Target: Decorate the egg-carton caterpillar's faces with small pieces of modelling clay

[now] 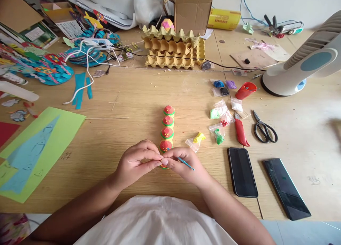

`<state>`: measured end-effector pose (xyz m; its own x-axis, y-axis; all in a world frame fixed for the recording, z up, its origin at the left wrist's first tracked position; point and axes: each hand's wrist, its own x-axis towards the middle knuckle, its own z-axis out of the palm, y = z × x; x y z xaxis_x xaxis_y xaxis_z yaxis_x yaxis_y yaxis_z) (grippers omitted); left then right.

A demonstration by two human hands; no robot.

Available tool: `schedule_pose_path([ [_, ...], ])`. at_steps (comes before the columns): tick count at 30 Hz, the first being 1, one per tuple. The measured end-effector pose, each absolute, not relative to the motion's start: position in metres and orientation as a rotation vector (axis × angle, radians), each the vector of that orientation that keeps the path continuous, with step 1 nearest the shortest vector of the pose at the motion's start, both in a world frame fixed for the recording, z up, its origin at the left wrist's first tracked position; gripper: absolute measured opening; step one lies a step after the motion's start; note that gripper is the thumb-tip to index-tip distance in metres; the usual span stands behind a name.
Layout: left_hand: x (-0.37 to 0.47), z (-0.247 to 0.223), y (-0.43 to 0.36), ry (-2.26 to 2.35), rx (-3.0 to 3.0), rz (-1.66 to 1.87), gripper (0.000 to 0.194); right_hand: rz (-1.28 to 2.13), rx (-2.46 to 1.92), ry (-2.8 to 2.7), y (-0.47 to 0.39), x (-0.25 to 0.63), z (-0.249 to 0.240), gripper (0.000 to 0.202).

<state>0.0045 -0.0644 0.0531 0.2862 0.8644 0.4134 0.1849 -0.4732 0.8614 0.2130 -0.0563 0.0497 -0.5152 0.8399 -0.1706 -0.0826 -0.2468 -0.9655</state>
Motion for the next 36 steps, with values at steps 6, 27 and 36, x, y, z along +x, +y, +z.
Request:
schedule_pose_path([
  [6,0.006,0.046,-0.067,0.866,1.748,1.266,0.013,1.897,-0.884,-1.205,-0.059,0.211,0.049,0.017],
  [27,0.009,0.048,-0.071,0.94,1.837,1.276,0.021,1.813,-0.999,-1.08,-0.064,0.205,0.053,0.024],
  [36,0.008,0.048,-0.066,0.946,1.944,1.329,0.023,1.81,-0.986,-1.116,-0.067,0.206,0.05,0.026],
])
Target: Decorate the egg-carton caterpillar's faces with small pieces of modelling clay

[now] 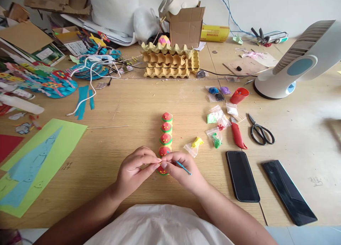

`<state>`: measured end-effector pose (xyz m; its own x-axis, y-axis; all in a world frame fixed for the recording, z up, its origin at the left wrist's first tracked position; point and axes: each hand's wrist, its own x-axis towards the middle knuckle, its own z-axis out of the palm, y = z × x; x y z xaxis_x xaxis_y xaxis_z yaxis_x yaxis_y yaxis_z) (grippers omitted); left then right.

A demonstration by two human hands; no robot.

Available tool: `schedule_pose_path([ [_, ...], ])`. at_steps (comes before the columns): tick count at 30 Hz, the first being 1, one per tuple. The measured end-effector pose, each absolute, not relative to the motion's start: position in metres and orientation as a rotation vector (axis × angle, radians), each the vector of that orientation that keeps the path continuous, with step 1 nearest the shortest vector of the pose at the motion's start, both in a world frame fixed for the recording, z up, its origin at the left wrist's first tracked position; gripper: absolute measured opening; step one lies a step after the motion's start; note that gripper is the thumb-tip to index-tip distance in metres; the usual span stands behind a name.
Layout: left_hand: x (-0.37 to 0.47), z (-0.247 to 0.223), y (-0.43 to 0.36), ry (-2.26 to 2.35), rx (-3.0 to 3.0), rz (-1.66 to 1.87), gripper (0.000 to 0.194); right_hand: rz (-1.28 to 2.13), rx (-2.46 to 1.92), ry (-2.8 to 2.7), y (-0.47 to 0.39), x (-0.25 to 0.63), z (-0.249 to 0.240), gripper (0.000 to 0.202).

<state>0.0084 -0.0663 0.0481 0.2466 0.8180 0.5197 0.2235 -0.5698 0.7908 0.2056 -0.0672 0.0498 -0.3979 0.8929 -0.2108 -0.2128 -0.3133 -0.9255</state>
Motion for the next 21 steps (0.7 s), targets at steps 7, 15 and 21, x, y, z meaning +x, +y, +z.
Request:
schedule_pose_path([
  [7,0.0068,0.049,-0.0673,0.95,2.009,1.347,0.023,1.775,-1.009,-1.224,-0.0659,0.2062,0.0522,0.028],
  [15,0.0077,0.052,-0.0673,0.974,2.214,1.371,0.025,1.824,-0.973,-1.195,-0.0662,0.2053,0.0528,0.028],
  [21,0.0049,0.0523,-0.0661,1.038,2.3,1.393,0.026,1.877,-0.949,-1.057,-0.068,0.2042,0.0475,0.027],
])
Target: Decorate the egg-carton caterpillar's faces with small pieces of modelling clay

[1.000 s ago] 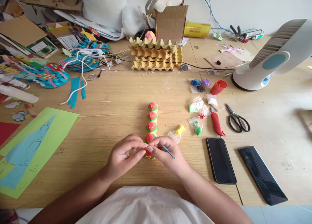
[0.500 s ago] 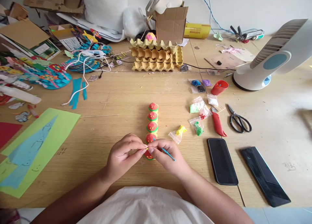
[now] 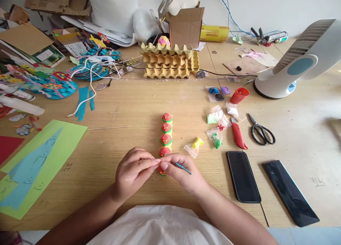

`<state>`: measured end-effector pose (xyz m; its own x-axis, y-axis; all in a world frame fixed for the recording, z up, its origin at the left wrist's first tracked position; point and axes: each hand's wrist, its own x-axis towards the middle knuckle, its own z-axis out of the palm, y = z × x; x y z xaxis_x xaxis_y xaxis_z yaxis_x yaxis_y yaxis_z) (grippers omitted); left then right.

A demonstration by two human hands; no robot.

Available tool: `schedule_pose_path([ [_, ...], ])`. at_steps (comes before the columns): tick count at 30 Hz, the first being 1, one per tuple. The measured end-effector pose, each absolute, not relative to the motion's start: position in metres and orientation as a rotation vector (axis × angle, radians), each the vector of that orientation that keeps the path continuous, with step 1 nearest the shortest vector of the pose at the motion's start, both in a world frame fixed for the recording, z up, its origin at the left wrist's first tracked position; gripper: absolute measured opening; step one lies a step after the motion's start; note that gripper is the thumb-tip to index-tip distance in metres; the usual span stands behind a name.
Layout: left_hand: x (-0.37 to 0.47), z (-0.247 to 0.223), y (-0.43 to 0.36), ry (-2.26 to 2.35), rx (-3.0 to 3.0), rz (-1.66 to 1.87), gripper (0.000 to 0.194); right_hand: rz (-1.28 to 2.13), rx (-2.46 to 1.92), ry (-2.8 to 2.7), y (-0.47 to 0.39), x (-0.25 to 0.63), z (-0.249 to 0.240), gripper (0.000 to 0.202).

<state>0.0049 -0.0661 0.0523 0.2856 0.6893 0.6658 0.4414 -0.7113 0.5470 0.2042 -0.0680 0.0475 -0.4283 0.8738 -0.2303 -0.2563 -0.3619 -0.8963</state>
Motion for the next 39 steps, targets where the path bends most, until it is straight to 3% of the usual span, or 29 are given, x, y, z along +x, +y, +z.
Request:
schedule_pose_path([
  [8,0.0088,0.0481,-0.0671,1.066,2.339,1.354,0.037,1.753,-0.972,-1.065,-0.0671,0.2027,0.0452,0.022],
  [17,0.0073,0.0454,-0.0674,1.105,2.29,1.38,0.035,1.504,-1.095,-1.275,-0.0629,0.207,0.0449,0.038],
  [22,0.0084,0.048,-0.0668,1.082,2.294,1.383,0.032,1.564,-1.055,-1.301,-0.0619,0.2065,0.0471,0.027],
  [26,0.0081,0.0484,-0.0669,1.075,2.262,1.397,0.031,1.529,-1.062,-1.335,-0.0615,0.206,0.0471,0.035],
  [30,0.0079,0.0473,-0.0672,1.043,2.258,1.383,0.031,1.516,-1.06,-1.371,-0.0609,0.2064,0.0469,0.028],
  [35,0.009,0.0477,-0.0671,1.058,2.263,1.367,0.025,1.474,-1.053,-1.451,-0.0606,0.2085,0.0466,0.042],
  [39,0.009,0.0475,-0.067,1.039,2.254,1.373,0.021,1.377,-1.057,-1.535,-0.0607,0.2085,0.0465,0.042],
])
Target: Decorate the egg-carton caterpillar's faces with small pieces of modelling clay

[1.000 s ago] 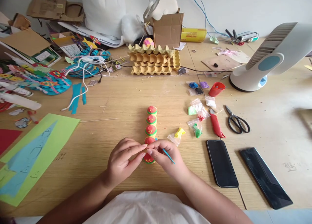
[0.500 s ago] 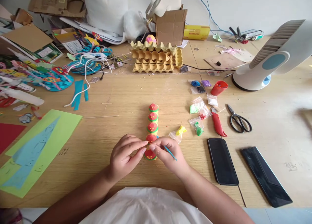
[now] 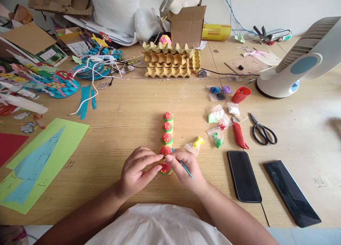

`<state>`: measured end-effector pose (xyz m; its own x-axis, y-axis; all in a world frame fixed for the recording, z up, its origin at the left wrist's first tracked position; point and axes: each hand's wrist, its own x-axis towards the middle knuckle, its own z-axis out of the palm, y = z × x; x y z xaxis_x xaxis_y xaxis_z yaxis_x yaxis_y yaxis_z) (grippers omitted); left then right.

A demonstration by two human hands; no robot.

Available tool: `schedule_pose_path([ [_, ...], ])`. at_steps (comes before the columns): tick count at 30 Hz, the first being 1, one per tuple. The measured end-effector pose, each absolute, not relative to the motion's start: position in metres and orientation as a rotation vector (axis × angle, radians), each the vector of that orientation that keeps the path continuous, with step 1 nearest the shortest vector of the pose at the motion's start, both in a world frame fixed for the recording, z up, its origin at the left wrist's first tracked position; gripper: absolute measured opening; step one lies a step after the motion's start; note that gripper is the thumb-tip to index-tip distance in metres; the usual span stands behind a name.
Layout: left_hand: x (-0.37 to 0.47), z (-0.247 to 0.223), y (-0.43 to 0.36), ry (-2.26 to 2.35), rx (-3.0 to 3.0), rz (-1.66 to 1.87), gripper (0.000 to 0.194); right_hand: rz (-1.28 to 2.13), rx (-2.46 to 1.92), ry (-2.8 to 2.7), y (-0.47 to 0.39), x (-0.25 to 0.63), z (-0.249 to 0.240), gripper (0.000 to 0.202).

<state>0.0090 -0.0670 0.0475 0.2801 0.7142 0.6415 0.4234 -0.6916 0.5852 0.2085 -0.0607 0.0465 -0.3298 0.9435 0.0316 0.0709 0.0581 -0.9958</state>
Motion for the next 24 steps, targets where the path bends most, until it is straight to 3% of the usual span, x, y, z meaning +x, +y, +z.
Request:
schedule_pose_path([
  [12,0.009,0.049,-0.068,1.013,2.193,1.352,0.014,1.269,-0.987,-1.714,-0.064,0.207,0.053,0.042],
  [17,0.008,0.05,-0.067,1.033,2.227,1.387,0.018,1.479,-1.026,-1.52,-0.066,0.206,0.046,0.029],
  [24,0.008,0.047,-0.067,1.036,2.24,1.4,0.032,1.565,-1.084,-1.307,-0.064,0.204,0.046,0.029],
])
